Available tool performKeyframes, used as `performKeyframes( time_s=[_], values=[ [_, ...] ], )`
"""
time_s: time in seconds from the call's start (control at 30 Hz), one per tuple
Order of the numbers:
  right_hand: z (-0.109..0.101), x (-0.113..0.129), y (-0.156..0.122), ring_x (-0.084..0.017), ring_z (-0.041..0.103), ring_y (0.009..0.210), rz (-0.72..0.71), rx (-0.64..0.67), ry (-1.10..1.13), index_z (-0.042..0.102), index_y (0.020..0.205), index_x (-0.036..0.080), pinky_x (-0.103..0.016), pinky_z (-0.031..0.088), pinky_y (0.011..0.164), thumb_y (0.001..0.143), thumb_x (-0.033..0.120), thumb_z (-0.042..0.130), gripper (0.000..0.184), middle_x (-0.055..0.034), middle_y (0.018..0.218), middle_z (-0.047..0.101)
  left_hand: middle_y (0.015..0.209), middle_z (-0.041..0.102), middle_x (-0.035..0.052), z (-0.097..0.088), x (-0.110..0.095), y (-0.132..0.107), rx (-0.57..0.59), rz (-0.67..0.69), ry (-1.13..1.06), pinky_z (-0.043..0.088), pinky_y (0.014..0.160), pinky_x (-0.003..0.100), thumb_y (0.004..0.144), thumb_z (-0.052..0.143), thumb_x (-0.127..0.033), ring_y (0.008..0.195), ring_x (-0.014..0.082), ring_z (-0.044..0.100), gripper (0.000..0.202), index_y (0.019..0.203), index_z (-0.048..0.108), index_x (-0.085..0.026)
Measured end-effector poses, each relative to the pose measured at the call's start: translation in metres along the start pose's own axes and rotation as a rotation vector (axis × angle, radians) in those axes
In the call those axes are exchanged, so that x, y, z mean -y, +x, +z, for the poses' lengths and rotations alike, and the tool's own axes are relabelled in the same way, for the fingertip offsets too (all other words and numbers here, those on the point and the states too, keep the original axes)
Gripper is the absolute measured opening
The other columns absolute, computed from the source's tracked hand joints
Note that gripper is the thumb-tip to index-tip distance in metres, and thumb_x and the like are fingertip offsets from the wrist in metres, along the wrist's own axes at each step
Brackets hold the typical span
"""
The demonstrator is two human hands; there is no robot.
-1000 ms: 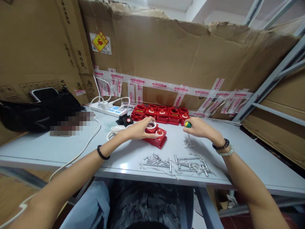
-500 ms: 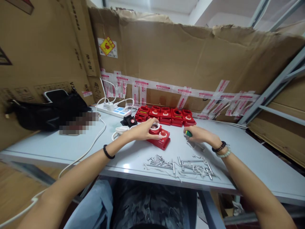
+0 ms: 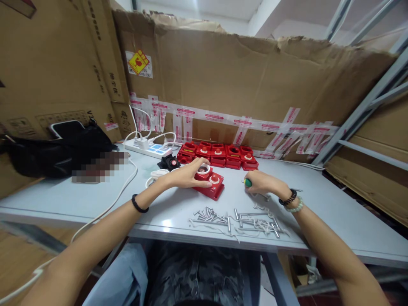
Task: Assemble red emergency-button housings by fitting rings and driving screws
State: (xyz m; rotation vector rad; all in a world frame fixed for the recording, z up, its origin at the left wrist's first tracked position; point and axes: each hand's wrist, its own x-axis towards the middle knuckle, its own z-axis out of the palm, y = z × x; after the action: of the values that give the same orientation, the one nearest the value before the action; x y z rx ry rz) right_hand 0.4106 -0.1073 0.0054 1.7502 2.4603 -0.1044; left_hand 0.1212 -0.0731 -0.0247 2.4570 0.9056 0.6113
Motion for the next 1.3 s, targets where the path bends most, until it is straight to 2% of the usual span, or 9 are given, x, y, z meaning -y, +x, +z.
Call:
performKeyframes(
  time_s=[0.13, 0.23, 0.43, 0.53, 0.63, 0.87, 1.0, 1.13, 1.3],
  values=[
    [-0.007, 0.001, 0.000, -0.014, 0.054, 0.055, -0.057, -0.028, 0.104, 0.056, 0.056, 0.016, -0.024, 0.035, 0.050, 0.061, 0.017, 0.057, 0.005, -0.0026, 0.055, 0.061, 0.139, 0.040, 0.0127, -0.012, -0.001, -0.005, 0.107, 0.028, 0.012, 0.036, 0.104, 0.041, 0.069, 0.070, -0.053, 0.128, 0.0295, 0.043, 0.081, 0.135, 0.033, -0.022],
    [-0.020, 0.004, -0.004, -0.012, 0.058, 0.060, -0.095, -0.104, 0.237, 0.061, 0.068, 0.016, -0.021, 0.042, 0.055, 0.068, 0.020, 0.055, 0.007, -0.0013, 0.064, 0.065, 0.143, 0.038, 0.0110, -0.020, 0.000, -0.007, 0.171, 0.071, 0.030, 0.033, 0.108, 0.042, 0.065, 0.075, -0.045, 0.132, 0.0307, 0.037, 0.088, 0.138, 0.030, -0.024],
    [-0.045, 0.007, -0.020, -0.009, 0.055, 0.048, -0.093, -0.576, 0.866, 0.062, 0.070, 0.015, -0.019, 0.038, 0.040, 0.068, 0.028, 0.068, 0.014, -0.0011, 0.060, 0.064, 0.144, 0.039, 0.0096, -0.029, 0.000, -0.009, 0.231, 0.037, 0.050, 0.032, 0.109, 0.039, 0.064, 0.073, -0.027, 0.132, 0.0292, 0.038, 0.087, 0.139, 0.030, -0.021],
    [-0.050, 0.007, -0.027, -0.008, 0.051, 0.044, -0.123, -0.810, 1.031, 0.062, 0.071, 0.016, -0.019, 0.035, 0.036, 0.069, 0.030, 0.072, 0.017, -0.0027, 0.063, 0.066, 0.145, 0.038, 0.0081, -0.027, -0.001, -0.009, 0.195, 0.026, 0.077, 0.033, 0.108, 0.039, 0.069, 0.072, -0.036, 0.132, 0.0284, 0.038, 0.083, 0.139, 0.031, -0.024],
    [-0.051, 0.010, -0.032, -0.008, 0.050, 0.044, -0.125, -0.925, 1.058, 0.062, 0.071, 0.017, -0.019, 0.035, 0.036, 0.068, 0.031, 0.074, 0.019, -0.0030, 0.066, 0.067, 0.145, 0.038, 0.0090, -0.020, -0.004, -0.008, 0.136, 0.010, 0.142, 0.037, 0.102, 0.038, 0.070, 0.070, -0.051, 0.129, 0.0295, 0.041, 0.087, 0.142, 0.027, -0.027],
    [-0.042, 0.024, -0.027, -0.014, 0.061, 0.065, -0.156, -0.812, 0.790, 0.065, 0.067, 0.016, -0.025, 0.047, 0.055, 0.066, 0.032, 0.075, 0.019, -0.0046, 0.075, 0.069, 0.120, 0.048, 0.0117, 0.000, -0.015, -0.005, 0.022, -0.086, 0.348, 0.044, 0.083, 0.042, 0.069, 0.059, -0.072, 0.094, 0.0312, 0.060, 0.094, 0.145, 0.021, -0.032],
    [-0.034, 0.030, -0.023, -0.016, 0.062, 0.069, -0.166, -0.766, 0.716, 0.066, 0.069, 0.015, -0.028, 0.048, 0.062, 0.069, 0.031, 0.070, 0.016, -0.0048, 0.075, 0.070, 0.128, 0.044, 0.0088, -0.008, -0.014, -0.009, 0.098, 0.053, 0.186, 0.045, 0.087, 0.039, 0.065, 0.073, -0.054, 0.105, 0.0294, 0.056, 0.100, 0.146, 0.017, -0.037],
    [-0.030, 0.032, -0.020, -0.016, 0.062, 0.068, -0.169, -0.740, 0.710, 0.066, 0.069, 0.014, -0.027, 0.046, 0.063, 0.069, 0.028, 0.070, 0.015, -0.0049, 0.073, 0.070, 0.132, 0.048, 0.0054, -0.020, -0.011, -0.009, 0.123, 0.163, 0.080, 0.040, 0.097, 0.038, 0.073, 0.068, -0.031, 0.115, 0.0258, 0.050, 0.075, 0.140, 0.035, -0.034],
    [-0.027, 0.034, -0.019, -0.014, 0.060, 0.064, -0.162, -0.695, 0.742, 0.067, 0.069, 0.013, -0.025, 0.045, 0.060, 0.069, 0.027, 0.069, 0.014, -0.0047, 0.071, 0.070, 0.119, 0.059, 0.0047, -0.020, -0.011, -0.006, 0.081, 0.165, 0.089, 0.040, 0.096, 0.036, 0.079, 0.064, -0.031, 0.108, 0.0230, 0.055, 0.052, 0.129, 0.052, -0.029]
  ],
)
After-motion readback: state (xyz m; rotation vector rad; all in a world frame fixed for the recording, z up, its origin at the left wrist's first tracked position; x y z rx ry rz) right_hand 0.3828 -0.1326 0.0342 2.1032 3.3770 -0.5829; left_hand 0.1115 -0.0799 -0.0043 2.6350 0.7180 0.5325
